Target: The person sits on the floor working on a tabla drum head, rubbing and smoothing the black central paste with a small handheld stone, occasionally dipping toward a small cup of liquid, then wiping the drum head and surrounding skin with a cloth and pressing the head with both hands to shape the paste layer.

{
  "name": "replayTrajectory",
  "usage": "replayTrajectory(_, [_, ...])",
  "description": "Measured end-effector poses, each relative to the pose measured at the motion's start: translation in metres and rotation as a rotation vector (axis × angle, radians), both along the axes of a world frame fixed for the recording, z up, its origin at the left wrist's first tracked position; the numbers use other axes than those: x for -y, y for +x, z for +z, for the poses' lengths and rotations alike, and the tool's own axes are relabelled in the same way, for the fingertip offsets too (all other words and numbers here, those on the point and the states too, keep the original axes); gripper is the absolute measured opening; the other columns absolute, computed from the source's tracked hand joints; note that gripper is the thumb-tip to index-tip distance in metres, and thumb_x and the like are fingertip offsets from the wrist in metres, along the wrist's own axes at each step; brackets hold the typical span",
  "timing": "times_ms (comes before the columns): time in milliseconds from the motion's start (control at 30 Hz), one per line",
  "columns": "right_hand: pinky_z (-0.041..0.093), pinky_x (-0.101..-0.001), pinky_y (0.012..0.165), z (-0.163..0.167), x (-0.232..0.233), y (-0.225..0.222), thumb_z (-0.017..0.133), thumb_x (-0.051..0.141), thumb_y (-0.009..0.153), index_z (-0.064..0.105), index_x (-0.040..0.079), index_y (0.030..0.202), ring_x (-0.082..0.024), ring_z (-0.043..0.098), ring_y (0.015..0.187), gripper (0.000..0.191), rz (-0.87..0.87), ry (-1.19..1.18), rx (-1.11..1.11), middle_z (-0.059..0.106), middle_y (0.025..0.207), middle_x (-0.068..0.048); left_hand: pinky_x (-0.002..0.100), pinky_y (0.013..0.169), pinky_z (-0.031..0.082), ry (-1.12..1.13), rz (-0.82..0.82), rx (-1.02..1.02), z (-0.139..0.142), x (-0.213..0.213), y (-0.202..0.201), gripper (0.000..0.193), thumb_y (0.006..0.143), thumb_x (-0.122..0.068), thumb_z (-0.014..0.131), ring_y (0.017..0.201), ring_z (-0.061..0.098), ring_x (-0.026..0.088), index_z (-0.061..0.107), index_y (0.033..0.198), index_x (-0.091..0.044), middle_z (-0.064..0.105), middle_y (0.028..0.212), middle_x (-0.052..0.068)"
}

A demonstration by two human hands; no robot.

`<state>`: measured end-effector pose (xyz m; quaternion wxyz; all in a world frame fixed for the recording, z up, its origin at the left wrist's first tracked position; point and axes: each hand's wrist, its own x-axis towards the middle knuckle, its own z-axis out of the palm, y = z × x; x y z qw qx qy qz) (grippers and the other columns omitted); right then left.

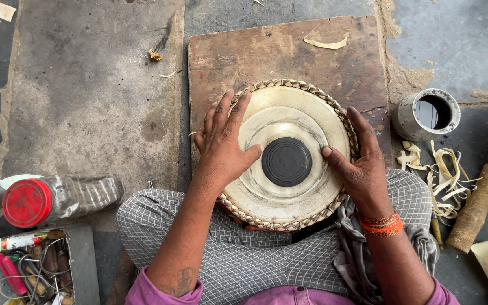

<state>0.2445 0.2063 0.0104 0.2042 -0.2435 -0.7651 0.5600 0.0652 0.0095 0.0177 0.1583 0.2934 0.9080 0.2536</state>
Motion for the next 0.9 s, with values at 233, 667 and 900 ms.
replayTrajectory(233, [0.037, -0.0424, 0.123, 0.002, 0.0, -0.001, 0.081, 0.03, 0.086, 0.04, 0.004, 0.158, -0.031, 0.043, 0.151, 0.087, 0.006, 0.022, 0.02, 0.045, 0.161, -0.02, 0.07, 0.114, 0.02, -0.025, 0.008, -0.005, -0.003, -0.003, -0.001, 0.113, 0.067, -0.035, 0.092, 0.154, 0.017, 0.039, 0.024, 0.158, -0.04, 0.014, 0.17, 0.005])
replayTrajectory(667, [0.04, -0.0425, 0.119, 0.001, -0.009, -0.006, 0.082, 0.03, 0.085, 0.039, 0.004, 0.158, -0.031, 0.046, 0.148, 0.088, 0.044, 0.093, 0.026, 0.047, 0.16, -0.019, 0.07, 0.108, 0.028, -0.024, 0.077, -0.054, 0.0, -0.008, 0.003, 0.111, 0.068, -0.04, 0.093, 0.147, 0.026, 0.04, 0.028, 0.158, -0.034, 0.025, 0.163, 0.009])
replayTrajectory(900, [0.043, -0.0427, 0.115, 0.031, -0.036, -0.03, 0.082, 0.024, 0.085, 0.045, 0.007, 0.153, -0.032, 0.053, 0.142, 0.079, 0.243, 0.473, 0.134, 0.056, 0.152, -0.017, 0.061, 0.117, 0.028, 0.072, 0.039, -0.108, -0.01, 0.002, -0.026, 0.106, 0.078, -0.053, 0.086, 0.15, 0.03, 0.035, 0.027, 0.162, -0.024, 0.037, 0.159, 0.012])
